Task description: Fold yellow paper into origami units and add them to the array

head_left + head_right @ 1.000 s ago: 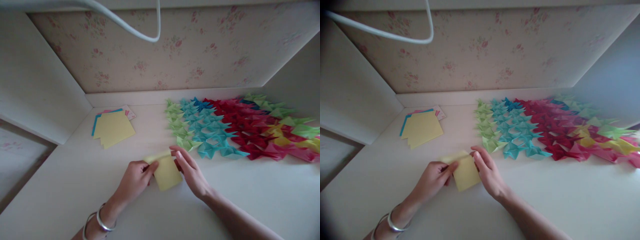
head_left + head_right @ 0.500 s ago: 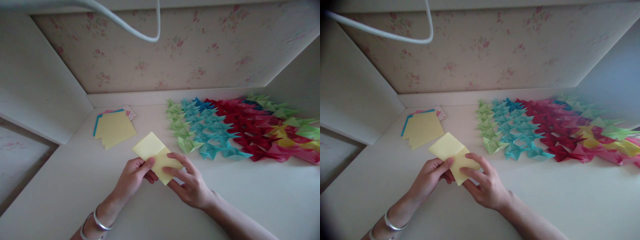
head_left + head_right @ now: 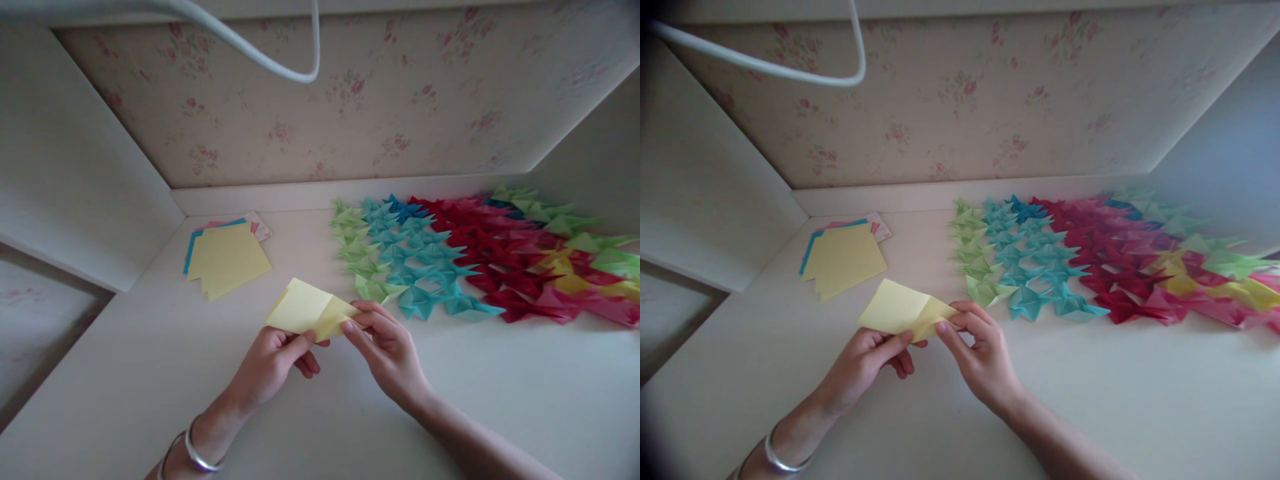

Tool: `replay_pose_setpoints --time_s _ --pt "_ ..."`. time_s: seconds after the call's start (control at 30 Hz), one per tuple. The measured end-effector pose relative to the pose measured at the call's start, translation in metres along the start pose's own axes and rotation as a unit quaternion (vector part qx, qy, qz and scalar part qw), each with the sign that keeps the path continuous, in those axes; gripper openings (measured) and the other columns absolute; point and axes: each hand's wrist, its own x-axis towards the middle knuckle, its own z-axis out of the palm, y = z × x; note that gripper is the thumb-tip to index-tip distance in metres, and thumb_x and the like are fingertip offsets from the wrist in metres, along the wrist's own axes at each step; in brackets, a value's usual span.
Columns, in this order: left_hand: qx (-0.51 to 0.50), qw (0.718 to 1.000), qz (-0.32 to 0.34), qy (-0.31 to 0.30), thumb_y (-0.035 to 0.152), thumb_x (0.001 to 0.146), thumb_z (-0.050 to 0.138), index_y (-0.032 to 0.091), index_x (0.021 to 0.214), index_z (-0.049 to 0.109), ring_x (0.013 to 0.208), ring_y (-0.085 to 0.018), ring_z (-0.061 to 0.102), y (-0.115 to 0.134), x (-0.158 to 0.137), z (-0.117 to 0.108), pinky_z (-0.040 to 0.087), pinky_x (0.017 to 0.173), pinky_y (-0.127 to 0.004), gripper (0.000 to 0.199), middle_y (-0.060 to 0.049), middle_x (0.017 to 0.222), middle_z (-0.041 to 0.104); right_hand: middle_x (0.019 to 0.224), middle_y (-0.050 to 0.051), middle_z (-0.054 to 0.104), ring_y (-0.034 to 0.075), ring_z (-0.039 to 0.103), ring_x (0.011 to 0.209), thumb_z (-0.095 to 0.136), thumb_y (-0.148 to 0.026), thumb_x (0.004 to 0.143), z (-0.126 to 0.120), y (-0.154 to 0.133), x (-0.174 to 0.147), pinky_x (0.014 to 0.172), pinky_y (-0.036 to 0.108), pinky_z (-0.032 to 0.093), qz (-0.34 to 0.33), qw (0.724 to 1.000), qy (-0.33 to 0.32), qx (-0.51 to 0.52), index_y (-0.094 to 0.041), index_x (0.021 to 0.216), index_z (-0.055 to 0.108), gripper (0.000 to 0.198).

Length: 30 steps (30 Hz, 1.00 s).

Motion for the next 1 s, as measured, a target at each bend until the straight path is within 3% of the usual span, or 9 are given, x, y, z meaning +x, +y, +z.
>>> replay_pose_setpoints --time_s 0.13,0.23,0.33,0.53,0.67,1.0 --pt "0.056 0.995 0.061 0.048 0.038 0.092 0.06 0.012 0.092 0.064 0.06 -0.015 0.065 0.0 0.0 0.004 0.054 0.058 -0.025 0.026 -0.003 0.067 0.069 0.08 0.004 0.067 0.016 0.063 0.075 0.066 -0.029 0.09 0.003 -0.002 0.001 0.067 0.026 0.051 0.02 1.0 -0.008 0.001 -0.02 0.08 0.071 0.014" --pt "0.053 0.984 0.135 0.107 0.033 0.093 0.06 0.021 0.101 0.047 0.062 -0.014 0.068 -0.003 -0.003 0.008 0.055 0.06 -0.027 0.02 0.001 0.078 0.069 0.077 0.004 0.068 0.016 0.063 0.071 0.065 -0.035 0.09 0.005 0.002 -0.002 0.065 0.026 0.052 0.073 0.997 -0.004 0.017 -0.018 0.08 0.069 0.02" --pt "0.033 0.973 0.181 0.139 0.029 0.091 0.062 0.025 0.095 0.035 0.06 -0.012 0.069 -0.007 -0.007 0.01 0.056 0.059 -0.026 0.028 0.003 0.087 0.066 0.079 0.006 0.071 0.018 0.067 0.073 0.065 -0.04 0.09 0.007 0.007 -0.004 0.067 0.028 0.055 0.122 0.991 -0.005 0.056 -0.017 0.084 0.068 0.024" --pt "0.135 0.973 0.171 0.073 0.033 0.092 0.06 0.019 0.111 0.059 0.073 -0.018 0.073 -0.007 -0.008 0.005 0.061 0.065 -0.029 0.023 -0.005 0.09 0.071 0.075 0.006 0.07 0.019 0.068 0.071 0.064 -0.043 0.09 0.006 0.006 -0.005 0.064 0.029 0.055 0.142 0.988 0.012 0.061 -0.017 0.081 0.066 0.027" --pt "0.181 0.96 0.19 0.094 0.032 0.092 0.062 0.018 0.097 0.073 0.071 -0.017 0.073 -0.002 -0.006 0.003 0.06 0.065 -0.026 0.019 -0.005 0.085 0.074 0.071 0.004 0.069 0.017 0.064 0.065 0.066 -0.042 0.089 0.006 0.003 -0.005 0.059 0.026 0.05 0.129 0.991 0.023 0.029 -0.018 0.079 0.066 0.026" --pt "0.125 0.971 0.157 0.134 0.032 0.085 0.07 0.019 0.101 0.074 0.076 -0.019 0.074 -0.008 -0.003 0.004 0.059 0.072 -0.025 0.02 -0.004 0.083 0.078 0.068 0.001 0.071 0.016 0.066 0.061 0.074 -0.04 0.082 0.012 0.0 -0.003 0.054 0.024 0.048 0.162 0.976 0.051 0.138 -0.021 0.085 0.056 0.026"
